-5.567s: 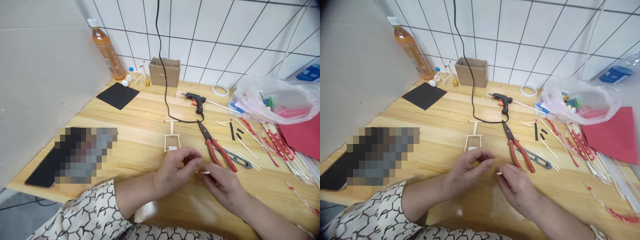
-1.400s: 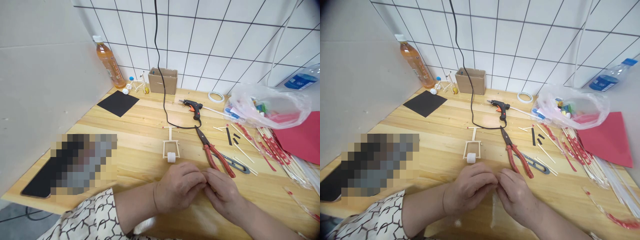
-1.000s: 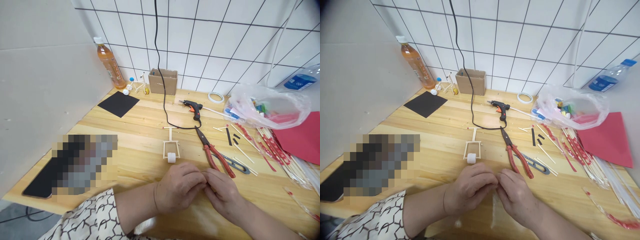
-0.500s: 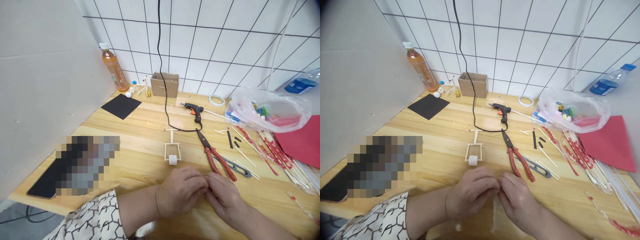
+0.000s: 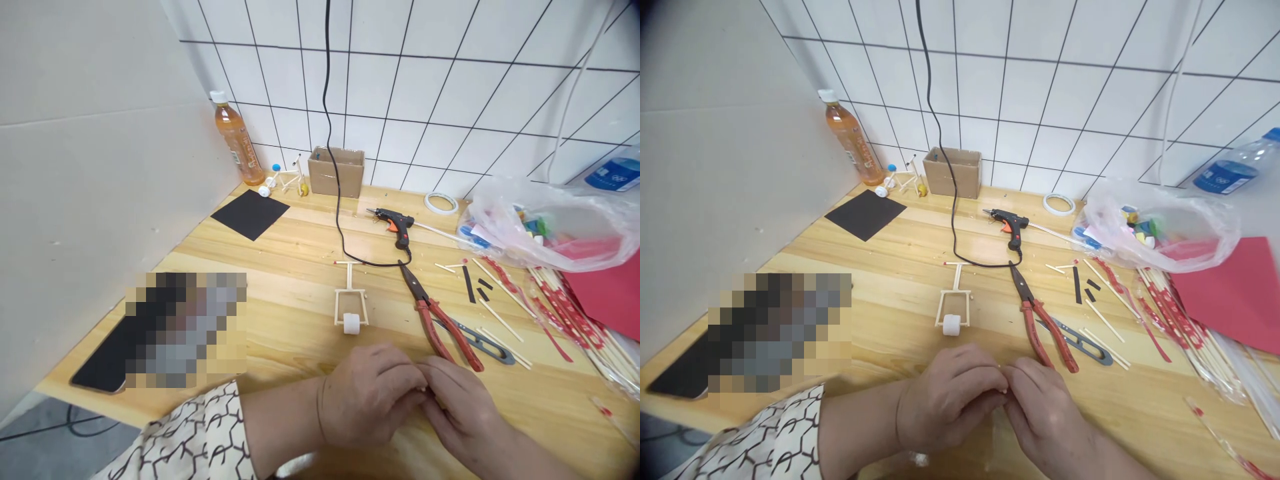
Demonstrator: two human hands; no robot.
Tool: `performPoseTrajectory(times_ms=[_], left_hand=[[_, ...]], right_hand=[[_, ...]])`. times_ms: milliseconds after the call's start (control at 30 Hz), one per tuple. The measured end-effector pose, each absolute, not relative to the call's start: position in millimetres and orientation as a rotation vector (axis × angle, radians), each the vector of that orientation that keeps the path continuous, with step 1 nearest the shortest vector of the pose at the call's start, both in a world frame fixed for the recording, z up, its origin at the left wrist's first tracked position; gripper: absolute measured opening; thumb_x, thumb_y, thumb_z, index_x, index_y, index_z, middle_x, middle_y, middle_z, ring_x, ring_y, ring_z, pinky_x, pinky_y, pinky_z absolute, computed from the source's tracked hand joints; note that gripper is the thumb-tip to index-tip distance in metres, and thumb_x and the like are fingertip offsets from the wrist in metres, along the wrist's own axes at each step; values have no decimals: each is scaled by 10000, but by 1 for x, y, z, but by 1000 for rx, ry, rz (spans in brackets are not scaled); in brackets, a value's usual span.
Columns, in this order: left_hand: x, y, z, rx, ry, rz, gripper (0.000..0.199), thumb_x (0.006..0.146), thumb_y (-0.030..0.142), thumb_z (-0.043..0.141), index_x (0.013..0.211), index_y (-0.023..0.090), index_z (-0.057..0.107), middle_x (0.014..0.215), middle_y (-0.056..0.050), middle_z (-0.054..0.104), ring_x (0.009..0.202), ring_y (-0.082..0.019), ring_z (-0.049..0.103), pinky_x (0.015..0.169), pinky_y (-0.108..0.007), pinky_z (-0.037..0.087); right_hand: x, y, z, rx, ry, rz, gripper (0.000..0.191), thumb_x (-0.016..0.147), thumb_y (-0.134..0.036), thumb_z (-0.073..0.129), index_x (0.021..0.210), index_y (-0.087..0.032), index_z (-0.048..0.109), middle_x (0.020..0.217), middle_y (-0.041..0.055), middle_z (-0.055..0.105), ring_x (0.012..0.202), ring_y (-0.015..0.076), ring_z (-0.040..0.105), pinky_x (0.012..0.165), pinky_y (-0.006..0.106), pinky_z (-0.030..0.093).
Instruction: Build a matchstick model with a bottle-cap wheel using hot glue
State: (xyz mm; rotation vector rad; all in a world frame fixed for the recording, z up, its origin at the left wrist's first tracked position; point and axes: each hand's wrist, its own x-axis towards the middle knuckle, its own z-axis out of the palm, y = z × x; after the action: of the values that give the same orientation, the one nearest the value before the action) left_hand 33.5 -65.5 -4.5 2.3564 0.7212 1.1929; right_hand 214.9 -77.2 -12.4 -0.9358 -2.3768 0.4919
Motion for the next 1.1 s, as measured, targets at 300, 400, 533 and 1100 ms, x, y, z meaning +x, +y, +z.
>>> performPoseTrajectory(times_ms=[300,400,533,1100], left_hand=[[33,-64,-6,2424,763,1185,104,842,155,474,801,117,562,712,-56,631,644,-121,553,595,-230,472],[33,-64,-6,2452,758,1194,110,846,154,465,809,113,560,704,-54,633,632,-122,555,586,-235,476],[33,-64,-7,2472,771,1181,118,852,154,448,803,119,550,697,-52,636,622,-117,558,577,-234,482],[-14,-45,18,2334,1045,1469,179,764,22,542,891,147,529,741,-44,629,691,-111,577,613,-217,493]], right_hand=[[215,-79,-12,-976,-2385,452,156,841,-70,385,836,-188,487,672,24,555,607,142,529,531,252,445],[215,-78,-11,-968,-2391,458,151,847,-78,381,837,-193,479,675,30,565,612,148,545,530,256,455],[215,-75,-9,-947,-2391,460,162,858,-86,380,861,-196,498,672,28,577,628,149,573,549,256,479],[215,-68,-7,-822,-2521,7,303,840,-37,344,1005,-123,584,810,116,663,759,188,636,631,296,520]])
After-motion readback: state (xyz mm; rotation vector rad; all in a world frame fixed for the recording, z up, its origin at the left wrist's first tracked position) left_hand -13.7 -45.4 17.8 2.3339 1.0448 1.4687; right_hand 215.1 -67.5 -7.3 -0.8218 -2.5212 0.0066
